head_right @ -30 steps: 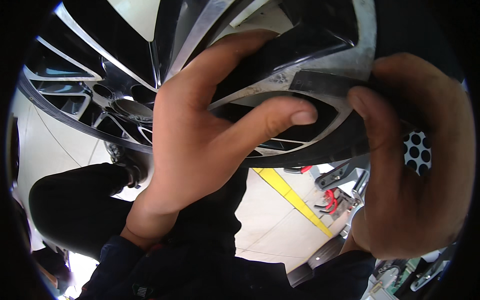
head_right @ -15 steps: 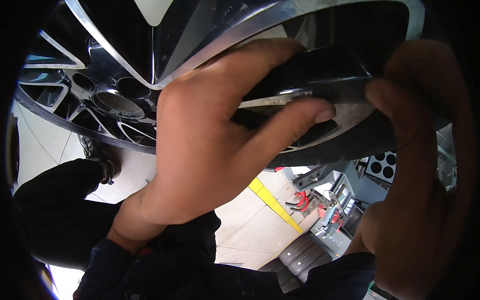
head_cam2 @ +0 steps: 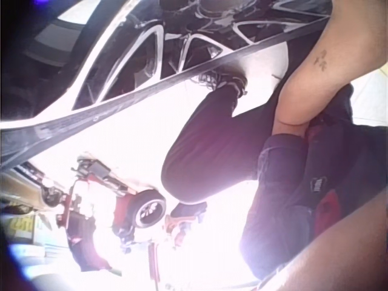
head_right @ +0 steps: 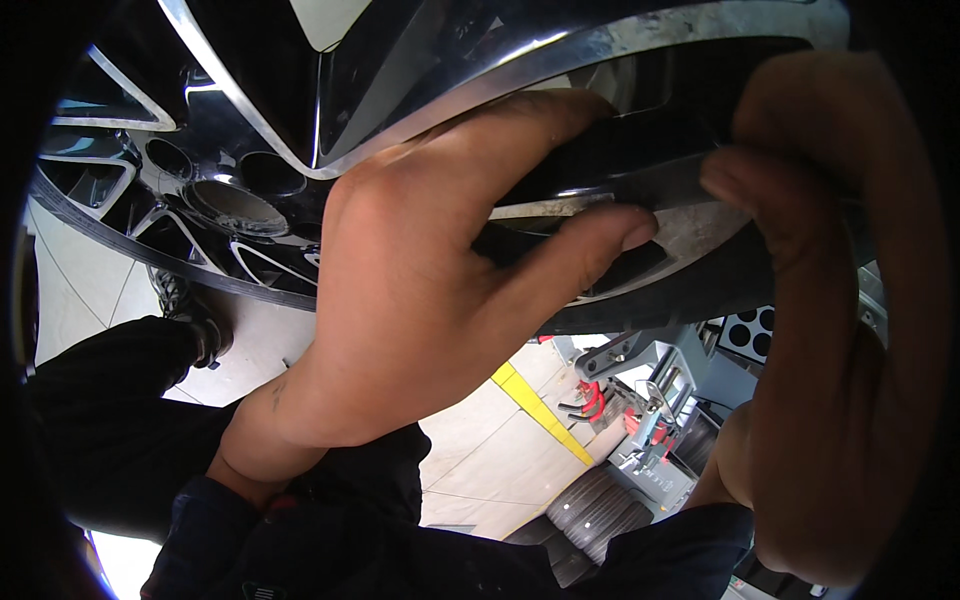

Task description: The person applies a strip of tape along the inner edge of a car wheel rim. They press the tape firmly into place and smooth it along the rim's contour.

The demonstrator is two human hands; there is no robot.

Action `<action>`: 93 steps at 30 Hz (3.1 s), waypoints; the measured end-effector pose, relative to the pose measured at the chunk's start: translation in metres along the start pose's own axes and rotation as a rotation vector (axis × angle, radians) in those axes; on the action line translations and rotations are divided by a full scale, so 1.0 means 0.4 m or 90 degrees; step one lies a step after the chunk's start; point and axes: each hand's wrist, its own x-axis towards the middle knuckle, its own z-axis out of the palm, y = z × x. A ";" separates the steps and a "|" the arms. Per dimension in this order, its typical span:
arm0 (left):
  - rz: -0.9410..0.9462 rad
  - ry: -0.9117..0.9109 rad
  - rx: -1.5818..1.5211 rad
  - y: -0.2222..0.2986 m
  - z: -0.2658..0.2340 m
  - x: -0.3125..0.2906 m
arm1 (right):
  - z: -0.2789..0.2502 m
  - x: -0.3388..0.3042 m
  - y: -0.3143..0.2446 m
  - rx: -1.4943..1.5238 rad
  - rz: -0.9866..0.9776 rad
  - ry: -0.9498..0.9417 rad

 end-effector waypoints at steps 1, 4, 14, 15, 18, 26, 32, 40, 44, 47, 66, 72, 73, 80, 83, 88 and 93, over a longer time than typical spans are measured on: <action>0.001 -0.004 0.000 0.001 -0.002 0.001 | 0.001 0.000 0.000 -0.004 -0.001 -0.003; -0.004 -0.021 0.010 0.003 -0.009 -0.003 | 0.013 0.014 0.002 -0.015 -0.016 0.005; 0.028 -0.004 0.027 0.004 0.007 -0.003 | 0.158 -0.140 -0.129 0.280 0.653 0.741; 0.054 -0.009 0.029 0.004 0.007 0.000 | 0.200 -0.134 -0.168 0.451 0.621 0.810; 0.079 -0.085 0.019 0.012 -0.010 0.005 | 0.284 -0.033 -0.279 0.789 0.552 1.029; 0.039 -0.175 -0.044 0.004 -0.025 -0.001 | 0.284 0.153 -0.329 0.644 0.678 0.906; 0.048 -0.151 -0.031 0.001 -0.023 -0.009 | 0.301 0.165 -0.301 0.533 0.601 0.954; 0.048 -0.168 -0.026 -0.001 -0.025 -0.006 | 0.318 0.159 -0.304 0.500 0.540 0.940; 0.043 -0.156 -0.026 0.003 -0.026 -0.005 | 0.317 0.165 -0.310 0.556 0.594 1.010; 0.043 -0.159 -0.016 0.006 -0.026 -0.003 | 0.316 0.171 -0.305 0.517 0.587 1.009; 0.035 -0.165 -0.031 0.006 -0.026 -0.008 | 0.306 0.170 -0.288 0.546 0.465 0.987; 0.034 -0.169 -0.047 0.006 -0.031 -0.008 | 0.298 0.176 -0.283 0.581 0.391 0.997; 0.014 -0.168 -0.080 0.009 -0.030 -0.011 | 0.293 0.174 -0.281 0.569 0.384 0.980; 0.063 -0.120 -0.204 -0.030 -0.010 -0.016 | 0.284 0.188 -0.300 0.621 0.586 1.080; 0.021 -0.212 -0.051 0.009 -0.039 0.002 | 0.291 0.187 -0.279 0.520 0.541 1.034; 0.022 -0.188 -0.052 0.007 -0.031 -0.002 | 0.304 0.192 -0.269 0.490 0.421 1.044; 0.035 -0.181 -0.044 0.008 -0.034 -0.003 | 0.290 0.197 -0.288 0.434 0.552 1.012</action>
